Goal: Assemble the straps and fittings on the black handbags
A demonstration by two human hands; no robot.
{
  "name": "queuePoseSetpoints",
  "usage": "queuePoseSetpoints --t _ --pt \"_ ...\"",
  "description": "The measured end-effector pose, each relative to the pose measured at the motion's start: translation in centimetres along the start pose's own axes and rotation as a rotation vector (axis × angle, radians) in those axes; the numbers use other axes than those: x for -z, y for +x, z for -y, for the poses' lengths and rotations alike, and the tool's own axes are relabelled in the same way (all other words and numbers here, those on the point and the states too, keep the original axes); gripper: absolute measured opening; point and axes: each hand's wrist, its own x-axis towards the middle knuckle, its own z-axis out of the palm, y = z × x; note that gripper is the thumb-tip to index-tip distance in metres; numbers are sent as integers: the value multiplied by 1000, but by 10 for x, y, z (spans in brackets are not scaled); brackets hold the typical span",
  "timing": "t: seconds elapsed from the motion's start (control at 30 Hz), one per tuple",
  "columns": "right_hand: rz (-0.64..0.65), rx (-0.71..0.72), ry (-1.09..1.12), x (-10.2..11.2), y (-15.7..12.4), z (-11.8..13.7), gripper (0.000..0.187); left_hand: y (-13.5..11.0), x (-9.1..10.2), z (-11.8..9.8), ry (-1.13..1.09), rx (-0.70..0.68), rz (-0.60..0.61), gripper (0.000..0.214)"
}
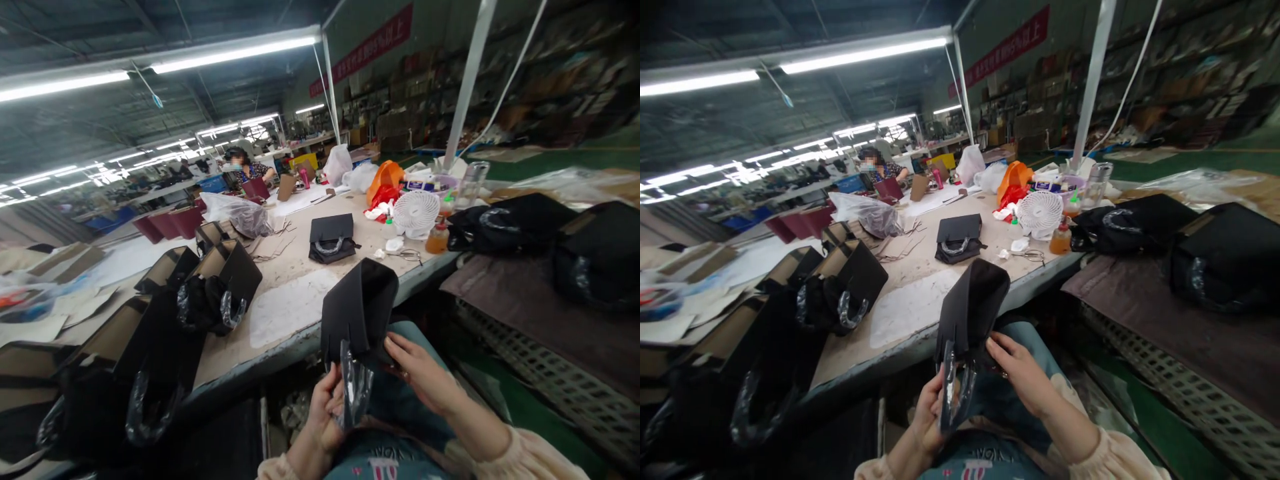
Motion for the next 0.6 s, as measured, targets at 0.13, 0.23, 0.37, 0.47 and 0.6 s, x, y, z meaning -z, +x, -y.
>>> queuePoseSetpoints --t 0.13,0.23,0.37,0.47,0.6 --pt "-31 59 -170 18 10 -13 56 -3 -1 -1 52 -30 -67 46" --pt "-158 277 -486 30 14 -19 58 -1 -2 -5 102 -15 -94 45" --pt "-214 626 -981 36 13 -20 65 2 -1 -7 133 25 -119 44" --pt "-121 769 -1299 37 13 -16 73 6 4 -8 114 41 -120 45" --pt "-152 704 -1411 45 27 -11 78 14 19 -12 79 130 -59 51"
